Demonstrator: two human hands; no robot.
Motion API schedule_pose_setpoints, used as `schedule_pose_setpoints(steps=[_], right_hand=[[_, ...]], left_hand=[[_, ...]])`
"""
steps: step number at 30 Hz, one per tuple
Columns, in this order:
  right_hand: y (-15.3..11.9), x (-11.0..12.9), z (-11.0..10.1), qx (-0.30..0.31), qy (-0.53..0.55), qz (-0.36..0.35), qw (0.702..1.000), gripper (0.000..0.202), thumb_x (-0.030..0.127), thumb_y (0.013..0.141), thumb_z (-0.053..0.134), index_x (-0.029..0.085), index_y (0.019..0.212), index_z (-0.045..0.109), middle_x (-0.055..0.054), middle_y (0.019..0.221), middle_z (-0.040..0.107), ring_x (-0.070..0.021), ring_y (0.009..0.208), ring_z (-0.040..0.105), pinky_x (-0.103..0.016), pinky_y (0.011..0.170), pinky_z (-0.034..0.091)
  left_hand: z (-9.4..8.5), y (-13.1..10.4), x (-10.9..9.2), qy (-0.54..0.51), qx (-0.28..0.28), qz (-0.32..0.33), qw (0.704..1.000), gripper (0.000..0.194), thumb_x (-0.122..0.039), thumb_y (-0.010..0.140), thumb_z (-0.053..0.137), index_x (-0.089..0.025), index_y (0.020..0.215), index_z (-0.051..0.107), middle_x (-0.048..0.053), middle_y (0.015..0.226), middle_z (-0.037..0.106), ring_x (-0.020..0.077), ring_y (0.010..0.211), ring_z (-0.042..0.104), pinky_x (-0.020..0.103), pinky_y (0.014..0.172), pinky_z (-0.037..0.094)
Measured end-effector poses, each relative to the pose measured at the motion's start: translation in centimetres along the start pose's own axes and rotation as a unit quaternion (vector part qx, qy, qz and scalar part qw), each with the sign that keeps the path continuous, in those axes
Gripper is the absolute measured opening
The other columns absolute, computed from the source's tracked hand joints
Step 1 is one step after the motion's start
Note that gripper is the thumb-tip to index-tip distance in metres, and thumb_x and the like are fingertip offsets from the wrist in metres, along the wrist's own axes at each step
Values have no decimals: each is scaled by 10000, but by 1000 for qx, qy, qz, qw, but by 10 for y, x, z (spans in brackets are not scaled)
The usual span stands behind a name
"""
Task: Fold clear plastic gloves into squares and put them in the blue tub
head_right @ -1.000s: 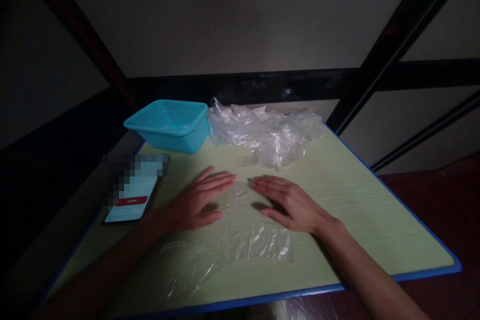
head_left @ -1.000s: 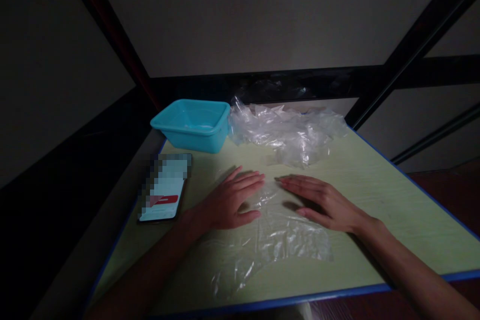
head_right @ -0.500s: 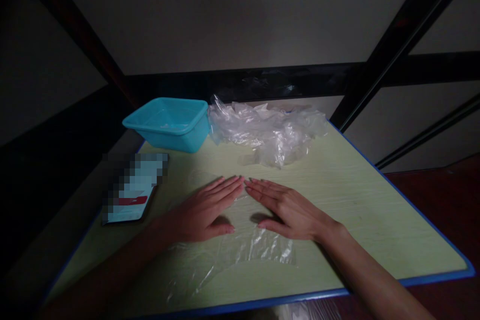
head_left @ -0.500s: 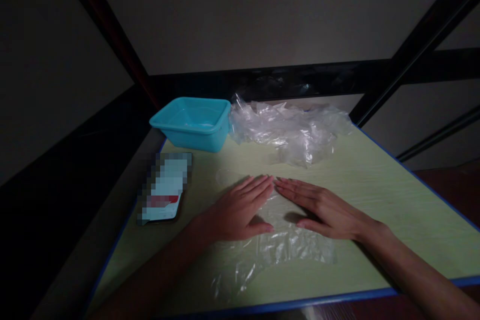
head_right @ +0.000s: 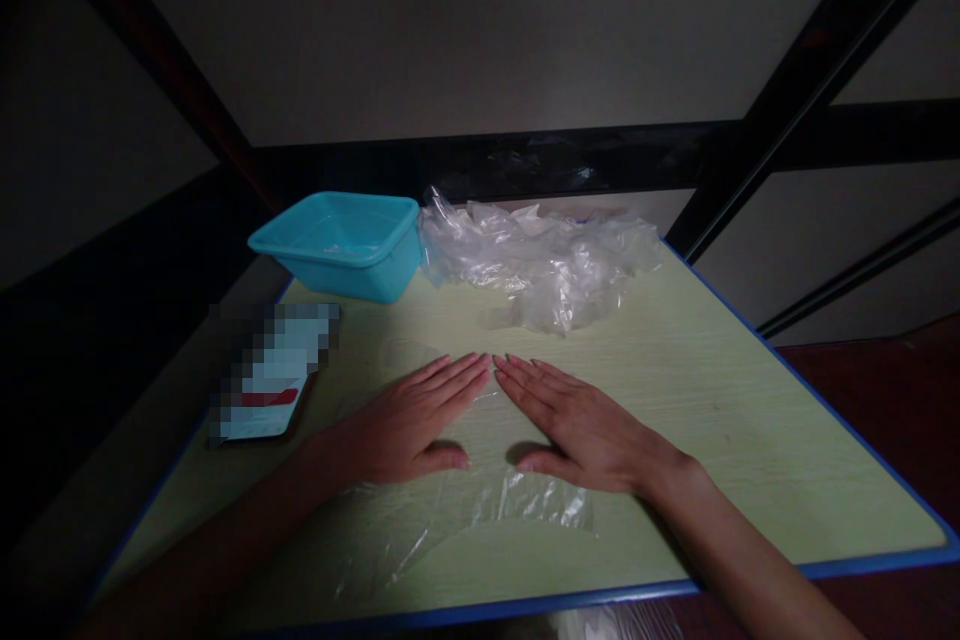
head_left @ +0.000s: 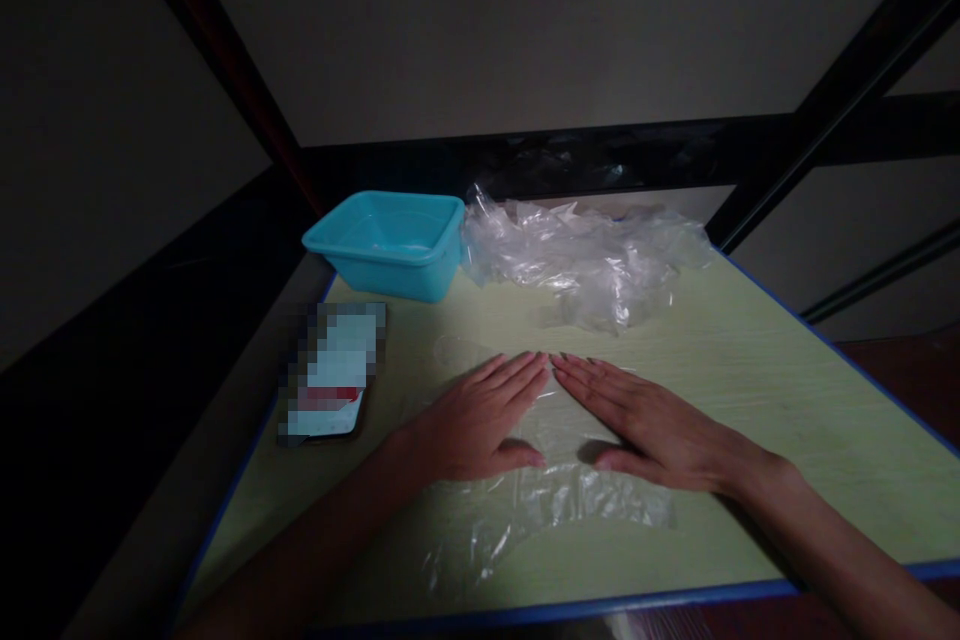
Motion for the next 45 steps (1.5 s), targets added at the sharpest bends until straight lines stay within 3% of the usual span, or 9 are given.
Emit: schedule_pose_setpoints(steps=[6,18,23,27,32,45], right_hand=[[-6,-5,-2,-9,1,15,1000,776,571,893,309,68,1443,94,-182,1475,221,-266,1363,197,-511,1077,256],[-30,-27,-30,-85,-4,70,994,551,514,914,325,124,1222,562,-140,1256,559,-284,1192,495,-528,988,405],[-38,-32,-35,-117,-30,90,989,499,479,919,338,139,1092,661,-125,1149,639,-290,1105,572,-512,935,474],[-46,-37,-38,-143,-31,112,983,454,479,919,338,221,1064,683,-71,1113,670,-276,1077,596,-484,922,503],[-51,-40,-37,-160,-3,142,977,400,425,929,337,278,1173,616,-40,1148,651,-280,1087,585,-515,894,515],[-40,-35,-37,-159,0,147,976,410,398,941,308,215,1053,657,-69,1044,692,-250,1007,629,-449,855,538]], left_hand=[[1,-1,0,4,-7,3,1000,767,-535,854,455,-42,1394,223,172,1501,161,235,1398,97,378,1135,103],[1,-2,1,4,-16,4,1000,736,-547,868,414,-64,1393,234,163,1500,176,230,1397,106,382,1130,119],[0,-2,0,3,-11,0,1000,735,-540,869,419,-59,1391,230,163,1499,179,234,1395,118,398,1129,136],[-1,-2,0,2,-12,-1,1000,735,-530,866,435,-58,1391,232,166,1498,179,232,1395,120,394,1130,131],[1,-2,3,6,-11,-22,1000,716,-511,871,440,-66,1393,234,160,1497,185,234,1393,129,402,1126,139],[7,-3,1,32,-55,-72,995,657,-491,909,357,-78,1397,210,170,1502,167,260,1394,106,436,1110,168]])
Point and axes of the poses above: each hand's wrist, its own y-axis towards the middle knuckle, its own z-axis out of the palm, x = y × z, the point moved 4 cm from there along y, towards the middle knuckle
